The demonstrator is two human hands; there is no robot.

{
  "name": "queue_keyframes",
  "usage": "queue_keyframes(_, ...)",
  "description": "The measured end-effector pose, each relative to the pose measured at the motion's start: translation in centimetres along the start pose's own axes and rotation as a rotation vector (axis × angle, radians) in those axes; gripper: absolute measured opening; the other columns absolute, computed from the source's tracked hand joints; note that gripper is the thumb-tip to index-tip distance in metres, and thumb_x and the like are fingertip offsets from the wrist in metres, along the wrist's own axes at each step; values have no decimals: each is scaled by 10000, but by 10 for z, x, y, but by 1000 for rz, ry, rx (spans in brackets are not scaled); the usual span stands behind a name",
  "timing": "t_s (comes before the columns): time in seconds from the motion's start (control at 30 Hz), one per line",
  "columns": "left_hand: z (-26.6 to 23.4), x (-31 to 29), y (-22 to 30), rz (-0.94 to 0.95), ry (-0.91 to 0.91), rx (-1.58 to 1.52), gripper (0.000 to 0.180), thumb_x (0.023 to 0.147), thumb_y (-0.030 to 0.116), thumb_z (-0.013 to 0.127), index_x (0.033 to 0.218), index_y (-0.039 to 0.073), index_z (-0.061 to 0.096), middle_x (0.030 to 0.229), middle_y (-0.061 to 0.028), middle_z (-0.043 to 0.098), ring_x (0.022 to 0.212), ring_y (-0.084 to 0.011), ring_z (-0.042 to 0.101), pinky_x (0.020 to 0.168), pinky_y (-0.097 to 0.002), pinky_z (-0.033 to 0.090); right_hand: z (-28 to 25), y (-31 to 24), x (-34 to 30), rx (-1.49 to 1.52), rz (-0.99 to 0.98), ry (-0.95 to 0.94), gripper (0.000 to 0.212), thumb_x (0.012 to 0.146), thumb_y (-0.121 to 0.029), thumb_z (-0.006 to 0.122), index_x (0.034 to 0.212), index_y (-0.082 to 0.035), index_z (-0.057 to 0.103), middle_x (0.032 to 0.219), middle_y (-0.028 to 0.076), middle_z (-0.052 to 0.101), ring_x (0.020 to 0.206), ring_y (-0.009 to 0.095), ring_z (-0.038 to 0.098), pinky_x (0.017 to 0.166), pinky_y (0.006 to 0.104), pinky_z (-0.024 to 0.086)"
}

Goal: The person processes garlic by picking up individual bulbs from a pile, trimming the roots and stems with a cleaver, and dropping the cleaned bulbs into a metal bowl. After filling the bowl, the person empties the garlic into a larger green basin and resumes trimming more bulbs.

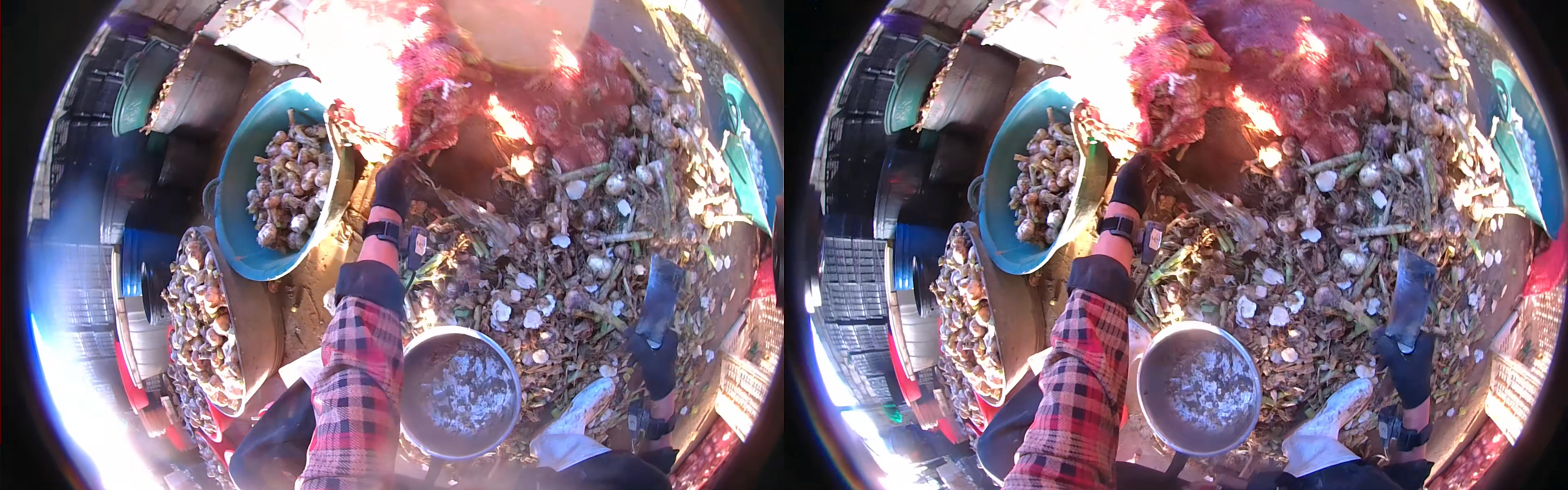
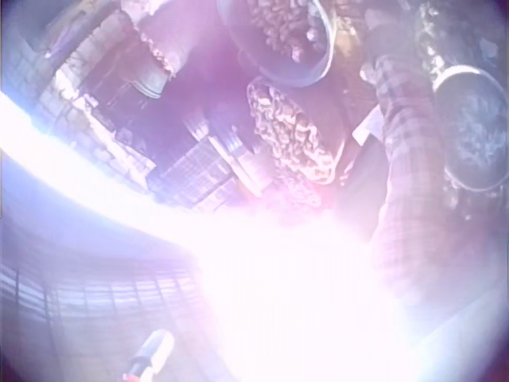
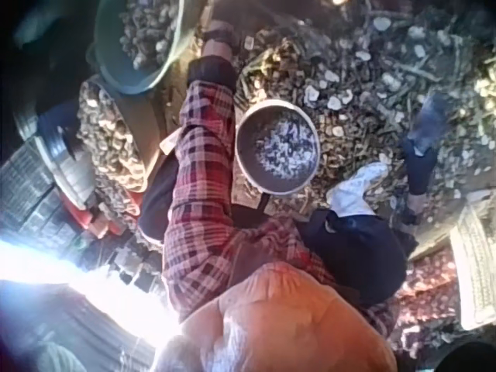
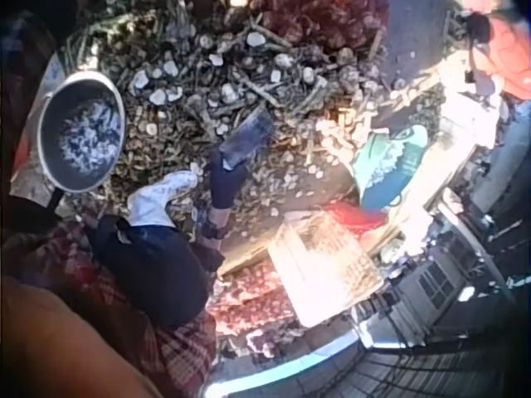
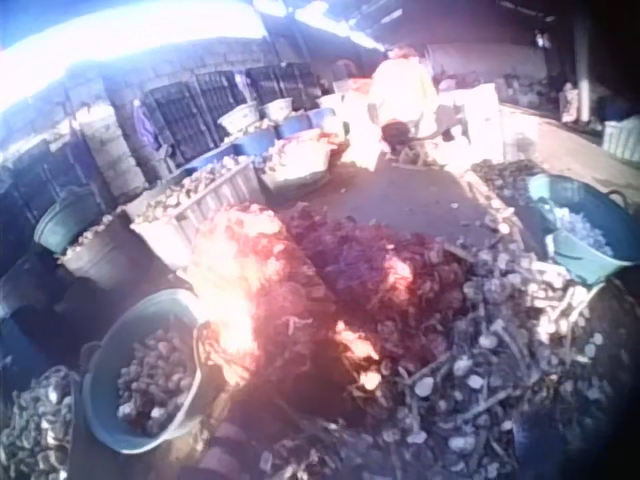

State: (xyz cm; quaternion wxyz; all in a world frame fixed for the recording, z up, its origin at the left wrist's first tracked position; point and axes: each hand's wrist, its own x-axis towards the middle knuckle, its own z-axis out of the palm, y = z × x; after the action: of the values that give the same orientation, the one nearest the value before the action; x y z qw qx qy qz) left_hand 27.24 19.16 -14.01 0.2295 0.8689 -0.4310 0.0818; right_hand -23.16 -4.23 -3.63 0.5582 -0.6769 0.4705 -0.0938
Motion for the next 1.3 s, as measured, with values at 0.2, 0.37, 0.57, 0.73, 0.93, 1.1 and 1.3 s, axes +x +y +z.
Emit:
queue_keyframes(0.2, 40, -60, 133, -197, -606, -681, 252, 822, 206, 643, 1025, 56, 642, 907, -97, 678, 845, -199, 626, 792, -334, 477, 13, -34, -1, -66, 45, 38, 149, 764, -132, 732, 764, -13, 642, 611, 28, 615, 481, 107, 578, 440, 262, 445)
queue_keyframes(0.37, 16, -112, 197, 229, -1107, -393, 321, 817, 376, 609, 865, 62, 656, 783, -196, 635, 732, -368, 614, 689, -419, 489, -8, -10, -11, 82, -28, -2, 152, 774, -133, 716, 742, 3, 655, 624, 36, 630, 484, 100, 568, 450, 260, 446)
queue_keyframes(0.57, -61, -147, 33, 179, -1144, 5, 428, 806, 466, 623, 852, 46, 688, 880, -201, 651, 823, -365, 622, 744, -436, 481, -24, 8, -20, 105, -11, 19, 138, 766, -127, 708, 732, -4, 654, 613, 38, 628, 513, 94, 570, 479, 264, 445)
queue_keyframes(0.73, -84, -85, 139, 95, -990, 763, 349, 777, 478, 600, 847, 153, 708, 957, -112, 636, 772, -288, 643, 649, -434, 491, -40, 45, -16, -10, -18, 186, 194, 765, -179, 711, 718, -4, 644, 592, 32, 613, 528, 106, 564, 520, 296, 455)
queue_keyframes(0.93, 21, -48, 236, -1, -661, 11, 426, 810, 437, 590, 1057, 90, 592, 929, -228, 637, 866, -396, 618, 711, -491, 492, -38, 62, -15, 54, 46, 166, 213, 764, -184, 684, 770, 22, 631, 602, 51, 603, 548, 102, 533, 530, 308, 454)
queue_keyframes(1.1, 98, -28, 247, -401, -624, 106, 559, 764, 452, 638, 1049, -19, 542, 897, -257, 649, 892, -410, 626, 759, -473, 499, -22, 76, -21, 79, -22, 124, 236, 759, -202, 676, 767, 29, 624, 596, 75, 604, 562, 103, 549, 539, 316, 458)
queue_keyframes(1.3, 120, -53, 207, -471, -344, -94, 512, 737, 343, 709, 1077, -12, 565, 859, -186, 657, 729, -295, 652, 650, -393, 513, -2, 69, -27, 100, -73, 90, 222, 751, -185, 668, 765, 30, 618, 626, 107, 612, 592, 127, 578, 554, 319, 463)
